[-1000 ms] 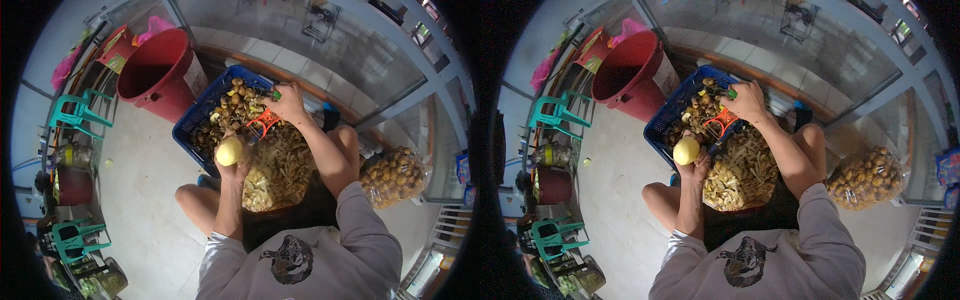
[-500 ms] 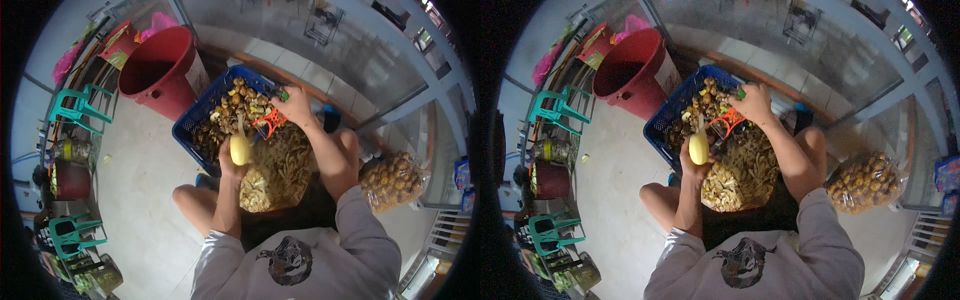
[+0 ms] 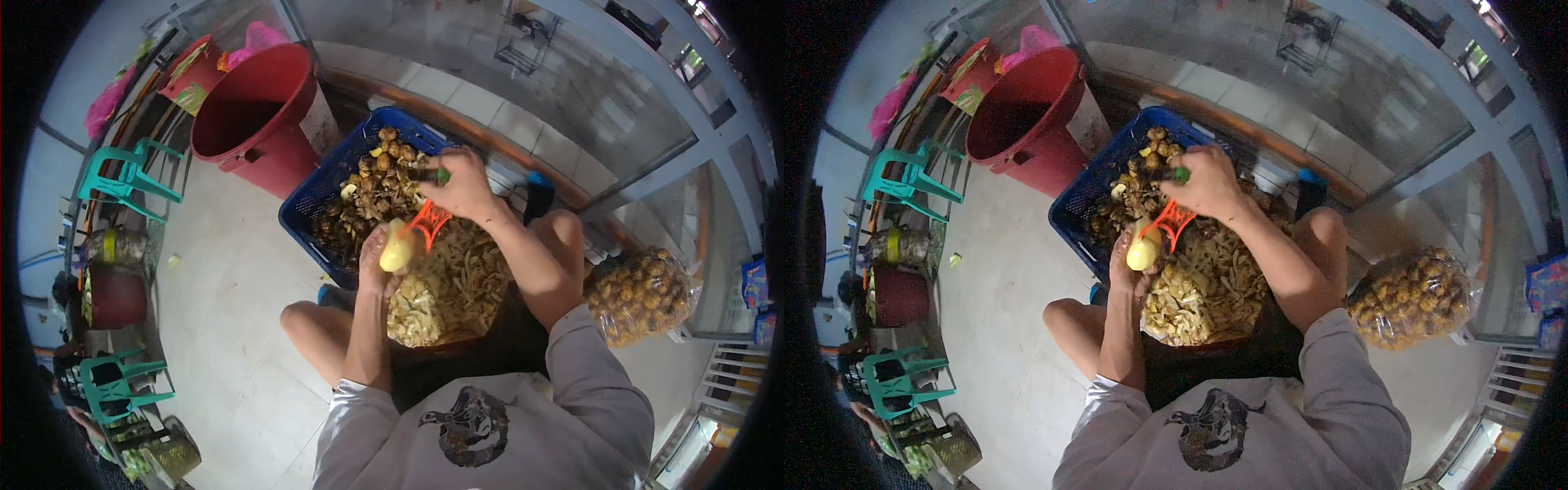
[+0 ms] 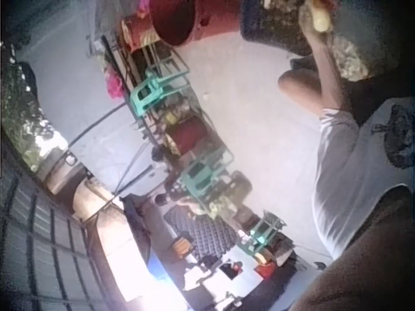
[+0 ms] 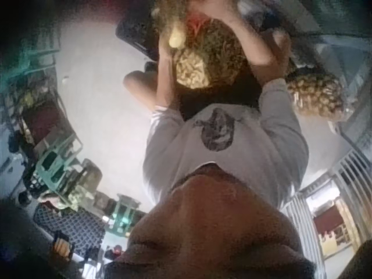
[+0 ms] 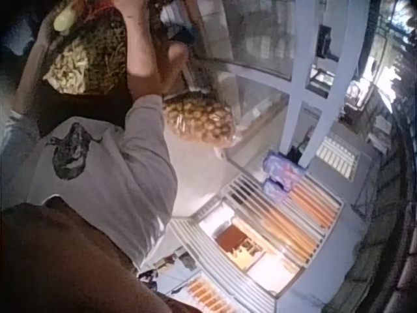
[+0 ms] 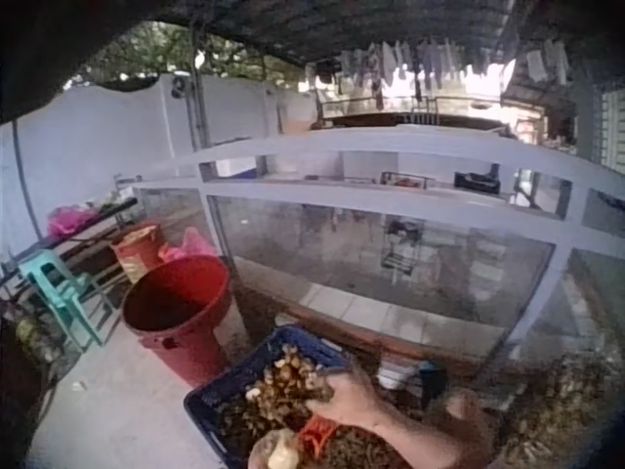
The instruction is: The person peels potatoes using a red peeler over a blue crate filled with potato peels.
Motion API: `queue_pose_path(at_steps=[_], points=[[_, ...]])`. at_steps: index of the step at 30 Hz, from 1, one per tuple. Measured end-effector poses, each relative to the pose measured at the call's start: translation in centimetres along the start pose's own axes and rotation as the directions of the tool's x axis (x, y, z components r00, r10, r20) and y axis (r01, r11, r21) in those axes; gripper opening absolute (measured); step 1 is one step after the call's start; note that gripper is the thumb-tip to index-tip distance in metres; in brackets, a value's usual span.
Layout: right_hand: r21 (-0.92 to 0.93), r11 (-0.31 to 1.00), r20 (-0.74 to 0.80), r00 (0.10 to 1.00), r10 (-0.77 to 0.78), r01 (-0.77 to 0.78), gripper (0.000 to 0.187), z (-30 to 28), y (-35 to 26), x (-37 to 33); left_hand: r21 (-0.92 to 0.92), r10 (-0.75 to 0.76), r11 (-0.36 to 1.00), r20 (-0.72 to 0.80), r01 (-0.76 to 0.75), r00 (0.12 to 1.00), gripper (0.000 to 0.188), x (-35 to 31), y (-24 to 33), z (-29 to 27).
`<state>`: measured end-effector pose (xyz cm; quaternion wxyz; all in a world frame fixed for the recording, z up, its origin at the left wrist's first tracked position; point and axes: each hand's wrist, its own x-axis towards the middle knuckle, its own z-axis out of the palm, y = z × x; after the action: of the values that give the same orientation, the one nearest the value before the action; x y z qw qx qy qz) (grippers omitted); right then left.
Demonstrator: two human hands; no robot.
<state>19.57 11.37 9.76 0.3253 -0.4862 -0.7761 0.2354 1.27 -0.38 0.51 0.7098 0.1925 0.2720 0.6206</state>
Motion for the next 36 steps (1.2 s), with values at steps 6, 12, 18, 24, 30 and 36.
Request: queue_pose_path(at_steps=[6,12,18,24,30,36], points=[[-0.184,0.977,-0.008,0.994,0.106,-0.106,0.037,-1.7,2.3,2.5,0.041,0.001,0.999,0.212,-0.010,0.977,0.053,-0.4,-0.7,1.5],[-0.210,0.958,0.189,0.970,-0.155,0.194,0.038,-2.0,-1.7,0.6,0.174,-0.003,0.985,0.085,-0.012,0.996,0.049,-0.8,-0.3,1.3],[-0.304,0.948,0.114,0.985,0.130,-0.090,0.036,-2.6,2.4,3.1,0.250,-0.041,0.968,0.229,-0.018,0.973,0.062,-1.1,0.0,0.4],[-0.245,0.968,0.074,0.994,0.082,-0.062,0.037,-2.6,3.2,2.8,-0.141,-0.101,0.986,-0.092,0.087,0.991,0.058,-0.3,-1.1,-0.3],[-0.086,0.956,-0.016,0.960,0.280,-0.281,0.033,-5.7,3.2,2.6,-0.013,-0.260,0.957,-0.486,0.290,0.835,0.040,4.2,0.5,-4.9],[-0.104,0.962,-0.115,0.964,0.240,-0.252,0.035,-6.7,5.7,2.8,-0.092,0.376,0.914,-0.172,-0.395,0.911,0.047,14.3,16.5,-10.4]])
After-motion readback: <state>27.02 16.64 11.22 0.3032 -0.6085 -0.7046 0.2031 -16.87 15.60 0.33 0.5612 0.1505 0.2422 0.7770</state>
